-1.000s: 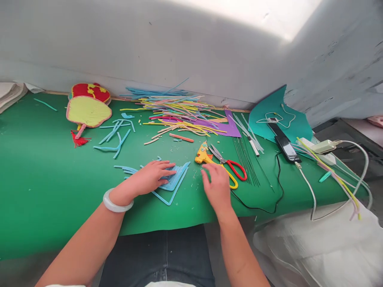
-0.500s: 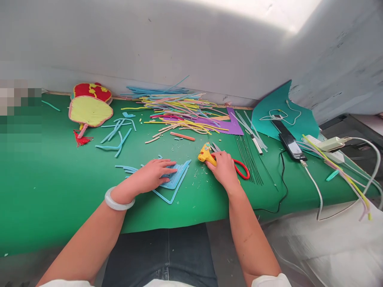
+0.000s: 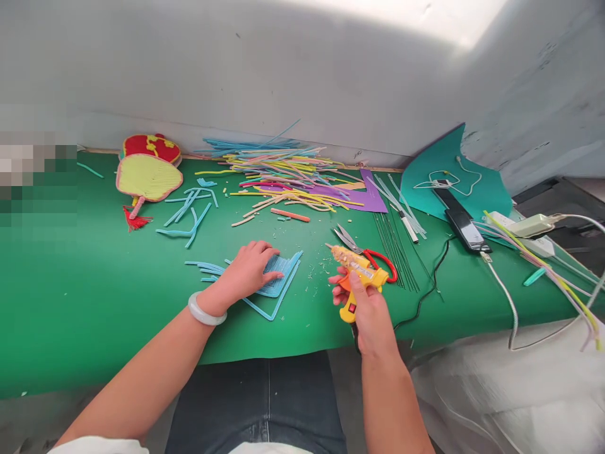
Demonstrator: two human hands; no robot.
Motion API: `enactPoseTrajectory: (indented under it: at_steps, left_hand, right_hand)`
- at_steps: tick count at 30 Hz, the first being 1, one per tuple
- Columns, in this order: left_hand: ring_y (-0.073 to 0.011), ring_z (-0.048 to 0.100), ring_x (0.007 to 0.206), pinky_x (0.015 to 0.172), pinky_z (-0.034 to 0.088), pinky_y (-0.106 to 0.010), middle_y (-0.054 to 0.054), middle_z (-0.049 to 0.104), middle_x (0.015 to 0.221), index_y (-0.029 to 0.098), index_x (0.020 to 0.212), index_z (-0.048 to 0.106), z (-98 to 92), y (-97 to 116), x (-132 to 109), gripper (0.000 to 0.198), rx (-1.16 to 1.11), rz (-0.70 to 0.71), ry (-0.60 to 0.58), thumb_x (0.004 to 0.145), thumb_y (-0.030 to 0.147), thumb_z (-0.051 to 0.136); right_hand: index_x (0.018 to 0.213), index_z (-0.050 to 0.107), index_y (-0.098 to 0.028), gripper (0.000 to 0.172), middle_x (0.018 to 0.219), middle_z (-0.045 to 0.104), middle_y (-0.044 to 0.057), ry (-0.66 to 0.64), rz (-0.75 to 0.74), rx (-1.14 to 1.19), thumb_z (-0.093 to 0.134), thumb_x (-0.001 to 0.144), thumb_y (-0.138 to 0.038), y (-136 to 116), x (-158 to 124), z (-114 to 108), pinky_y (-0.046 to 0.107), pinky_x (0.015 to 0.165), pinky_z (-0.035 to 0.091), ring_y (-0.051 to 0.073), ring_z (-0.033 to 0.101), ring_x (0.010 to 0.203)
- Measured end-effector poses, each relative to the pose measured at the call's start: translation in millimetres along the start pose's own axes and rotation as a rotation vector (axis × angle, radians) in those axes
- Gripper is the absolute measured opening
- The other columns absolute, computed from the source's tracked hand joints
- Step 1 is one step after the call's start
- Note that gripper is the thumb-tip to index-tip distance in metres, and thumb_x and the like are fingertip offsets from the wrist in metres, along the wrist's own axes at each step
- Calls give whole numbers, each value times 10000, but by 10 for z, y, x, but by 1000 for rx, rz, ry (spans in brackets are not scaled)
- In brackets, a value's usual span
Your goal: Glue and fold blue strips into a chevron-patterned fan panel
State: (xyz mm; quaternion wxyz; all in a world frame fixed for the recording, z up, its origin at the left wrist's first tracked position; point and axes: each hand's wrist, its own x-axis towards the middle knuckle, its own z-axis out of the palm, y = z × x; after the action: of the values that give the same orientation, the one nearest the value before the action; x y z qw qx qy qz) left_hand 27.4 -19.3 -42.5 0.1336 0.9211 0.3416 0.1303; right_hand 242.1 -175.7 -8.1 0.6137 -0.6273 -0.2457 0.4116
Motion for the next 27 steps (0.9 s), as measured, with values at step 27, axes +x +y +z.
enactPoseTrajectory:
  at_steps: [27]
  left_hand:
    - [-260, 324, 1496, 1233, 139, -561, -33, 393, 1589, 291, 1491, 439, -37, -132, -77, 483, 15, 103, -283, 1019, 391, 457]
  right_hand:
    - [836, 603, -162, 506, 850, 725, 67, -128, 275, -66, 622, 854, -667, 221, -40, 376, 193, 335, 479, 92, 610, 468]
